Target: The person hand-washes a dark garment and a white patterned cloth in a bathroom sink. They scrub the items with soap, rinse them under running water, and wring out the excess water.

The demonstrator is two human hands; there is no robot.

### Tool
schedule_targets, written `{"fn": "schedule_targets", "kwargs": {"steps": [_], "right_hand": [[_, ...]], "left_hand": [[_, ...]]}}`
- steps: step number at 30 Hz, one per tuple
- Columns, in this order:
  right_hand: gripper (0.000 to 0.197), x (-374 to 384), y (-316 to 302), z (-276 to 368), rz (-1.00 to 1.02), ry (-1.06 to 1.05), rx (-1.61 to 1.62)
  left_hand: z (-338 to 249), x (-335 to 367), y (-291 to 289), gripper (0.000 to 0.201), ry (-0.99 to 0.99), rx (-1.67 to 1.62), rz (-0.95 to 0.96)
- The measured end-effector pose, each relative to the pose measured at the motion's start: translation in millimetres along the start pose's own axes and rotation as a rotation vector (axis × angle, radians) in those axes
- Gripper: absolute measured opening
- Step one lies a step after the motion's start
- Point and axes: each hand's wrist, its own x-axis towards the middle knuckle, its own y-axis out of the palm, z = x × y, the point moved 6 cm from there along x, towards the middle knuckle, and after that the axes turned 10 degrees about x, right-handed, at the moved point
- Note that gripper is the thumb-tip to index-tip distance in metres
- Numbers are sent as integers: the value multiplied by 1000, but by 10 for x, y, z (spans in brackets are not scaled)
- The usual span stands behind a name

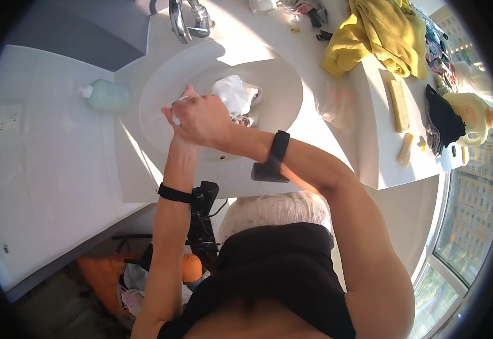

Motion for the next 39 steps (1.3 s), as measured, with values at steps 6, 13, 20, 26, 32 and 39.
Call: {"fn": "schedule_targets", "kwargs": {"steps": [6, 13, 20, 26, 32, 39], "right_hand": [[47, -273, 43, 226, -30, -399, 47], [44, -110, 67, 28, 5, -130, -11], [36, -7, 439, -464, -130, 272, 220], [44, 275, 66, -494, 74, 328, 94], [44, -121, 646, -489, 564, -68, 42], [41, -361, 157, 127, -141, -476, 120]], "left_hand": [[30, 83, -175, 30, -511, 71, -255], [102, 142, 142, 28, -431, -81, 145], [141, -4, -125, 39, -566, 138, -373], [-21, -43, -32, 42, -502, 393, -505], [66, 19, -427, 38, -568, -178, -83], [-37, 96, -209, 41, -567, 39, -274]]}}
